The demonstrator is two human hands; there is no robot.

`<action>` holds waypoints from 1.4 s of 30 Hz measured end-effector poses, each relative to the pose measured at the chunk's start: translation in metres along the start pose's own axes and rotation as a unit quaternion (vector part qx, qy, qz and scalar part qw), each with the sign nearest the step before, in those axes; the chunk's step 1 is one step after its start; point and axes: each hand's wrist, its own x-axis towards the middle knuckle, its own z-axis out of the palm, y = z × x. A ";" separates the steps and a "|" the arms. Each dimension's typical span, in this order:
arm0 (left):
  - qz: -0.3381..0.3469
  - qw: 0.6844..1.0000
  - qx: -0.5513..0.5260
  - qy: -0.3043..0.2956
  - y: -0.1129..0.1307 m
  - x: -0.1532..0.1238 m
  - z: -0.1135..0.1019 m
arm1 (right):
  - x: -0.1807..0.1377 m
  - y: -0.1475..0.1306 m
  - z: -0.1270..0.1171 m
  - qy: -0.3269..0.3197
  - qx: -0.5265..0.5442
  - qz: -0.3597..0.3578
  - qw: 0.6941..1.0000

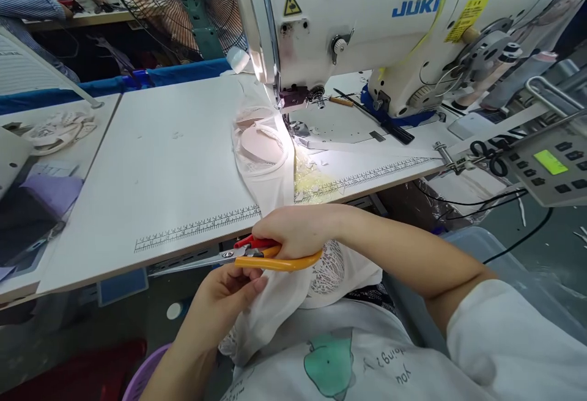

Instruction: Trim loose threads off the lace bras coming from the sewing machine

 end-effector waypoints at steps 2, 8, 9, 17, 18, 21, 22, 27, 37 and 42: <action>-0.011 1.000 0.003 0.001 0.000 0.000 0.000 | 0.000 0.000 0.000 -0.001 -0.003 0.001 1.000; -0.029 1.000 0.001 0.005 0.000 -0.002 0.000 | -0.001 0.002 0.002 -0.002 0.006 -0.014 1.000; -0.034 0.999 0.002 0.004 0.000 -0.002 0.000 | 0.000 0.002 0.002 -0.002 0.008 -0.017 1.000; -0.021 0.998 0.052 -0.040 0.004 -0.003 0.001 | 0.000 0.001 0.002 0.006 -0.006 -0.016 1.000; -0.016 0.997 0.060 -0.048 0.003 -0.002 0.000 | 0.000 0.000 0.002 0.009 -0.007 -0.015 1.000; -0.032 0.997 0.054 -0.036 0.000 -0.001 0.003 | -0.002 -0.003 0.005 0.016 -0.006 0.000 1.000; -0.038 0.998 0.035 -0.031 -0.001 -0.001 0.005 | -0.003 -0.003 0.008 0.031 -0.001 0.012 0.999; -0.008 0.999 -0.053 -0.004 -0.003 -0.003 0.012 | -0.027 -0.002 0.040 0.241 0.193 0.062 0.949; 0.004 0.990 -0.132 0.052 -0.003 -0.006 0.014 | -0.077 0.018 0.106 0.078 0.175 0.091 0.977; 0.001 0.993 -0.118 0.031 -0.001 -0.007 0.017 | -0.068 0.016 0.107 0.068 0.156 0.113 0.979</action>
